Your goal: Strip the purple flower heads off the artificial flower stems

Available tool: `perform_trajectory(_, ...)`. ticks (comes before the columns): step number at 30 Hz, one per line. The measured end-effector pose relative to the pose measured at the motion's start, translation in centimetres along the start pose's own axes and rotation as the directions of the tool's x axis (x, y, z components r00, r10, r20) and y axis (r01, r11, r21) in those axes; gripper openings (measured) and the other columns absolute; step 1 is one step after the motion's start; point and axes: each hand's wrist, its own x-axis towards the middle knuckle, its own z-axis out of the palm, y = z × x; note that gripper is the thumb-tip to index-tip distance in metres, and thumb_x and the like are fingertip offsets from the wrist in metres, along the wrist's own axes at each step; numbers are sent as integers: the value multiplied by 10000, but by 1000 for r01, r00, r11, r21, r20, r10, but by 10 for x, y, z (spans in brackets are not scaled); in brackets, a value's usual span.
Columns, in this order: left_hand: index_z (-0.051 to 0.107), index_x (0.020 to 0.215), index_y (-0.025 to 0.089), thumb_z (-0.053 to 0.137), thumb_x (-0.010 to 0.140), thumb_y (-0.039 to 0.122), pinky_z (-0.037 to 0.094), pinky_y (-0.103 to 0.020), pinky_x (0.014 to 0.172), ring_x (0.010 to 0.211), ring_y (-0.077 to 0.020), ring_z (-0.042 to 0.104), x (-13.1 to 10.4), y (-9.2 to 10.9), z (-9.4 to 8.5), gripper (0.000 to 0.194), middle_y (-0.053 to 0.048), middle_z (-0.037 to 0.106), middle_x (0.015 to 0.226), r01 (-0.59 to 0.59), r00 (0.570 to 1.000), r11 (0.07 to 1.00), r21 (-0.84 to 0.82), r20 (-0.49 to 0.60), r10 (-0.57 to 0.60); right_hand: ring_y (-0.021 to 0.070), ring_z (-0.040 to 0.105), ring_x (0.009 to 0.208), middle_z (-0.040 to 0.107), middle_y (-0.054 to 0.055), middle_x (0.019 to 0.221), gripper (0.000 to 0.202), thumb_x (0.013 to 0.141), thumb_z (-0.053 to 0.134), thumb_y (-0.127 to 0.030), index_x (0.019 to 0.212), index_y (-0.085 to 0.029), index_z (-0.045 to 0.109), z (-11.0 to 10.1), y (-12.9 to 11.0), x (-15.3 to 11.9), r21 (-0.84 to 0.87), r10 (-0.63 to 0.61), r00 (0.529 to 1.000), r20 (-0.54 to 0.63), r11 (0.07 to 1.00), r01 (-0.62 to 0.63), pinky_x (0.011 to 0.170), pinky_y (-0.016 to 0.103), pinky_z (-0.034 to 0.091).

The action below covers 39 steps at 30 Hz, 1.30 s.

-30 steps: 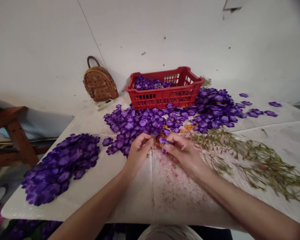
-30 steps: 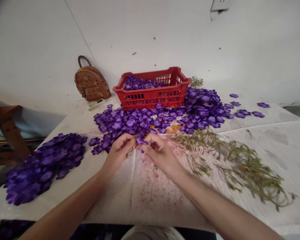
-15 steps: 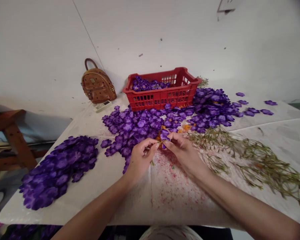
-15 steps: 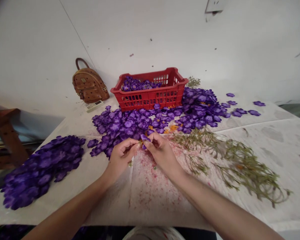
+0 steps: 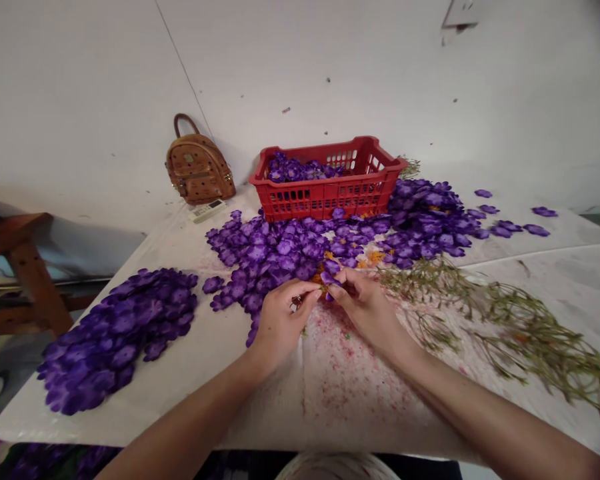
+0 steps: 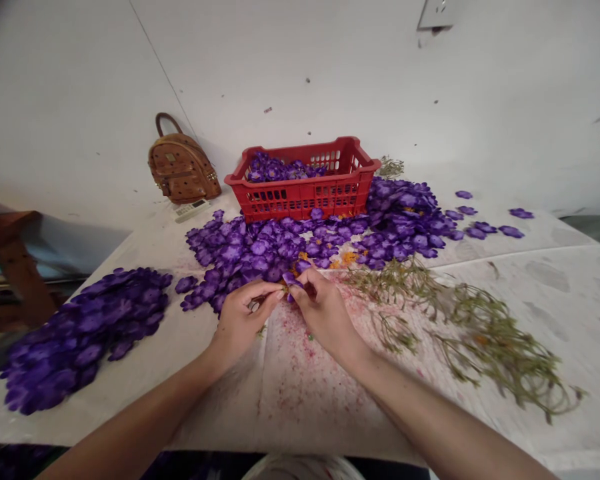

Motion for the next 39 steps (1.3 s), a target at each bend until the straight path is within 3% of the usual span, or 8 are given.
perform_trajectory(6,770,926,209,617,941,270,496,-264,724,797,-173,674,0,-5,1,166,-35,763,883,-9,1000,1000,-3,6,9,160,456,615,484,-28,641,195,885,528,-299,710,-237,468,-4,0,2,-44,-22,998,62,999,25,595,287,344)
perform_trajectory(25,775,911,199,625,949,237,484,-255,699,763,-165,676,2,-4,-1,159,-34,765,864,-65,997,997,46,39,63,167,477,664,501,-10,679,209,900,510,-338,726,-229,474,-7,1,2,-54,-10,996,86,998,14,635,291,367)
perform_trajectory(32,773,952,181,624,955,181,505,-275,722,791,-178,692,0,-8,-1,149,-43,768,868,-264,964,933,243,45,261,157,442,668,457,-26,688,218,875,536,-364,722,-224,470,-11,6,5,-57,48,986,161,998,-39,637,284,350)
perform_trajectory(39,752,944,170,551,989,158,518,-287,719,778,-183,676,-4,-9,0,206,-51,748,853,-425,903,825,372,107,416,161,460,705,480,-22,715,206,855,553,-364,724,-223,477,-10,14,7,7,55,973,225,998,-58,680,293,375)
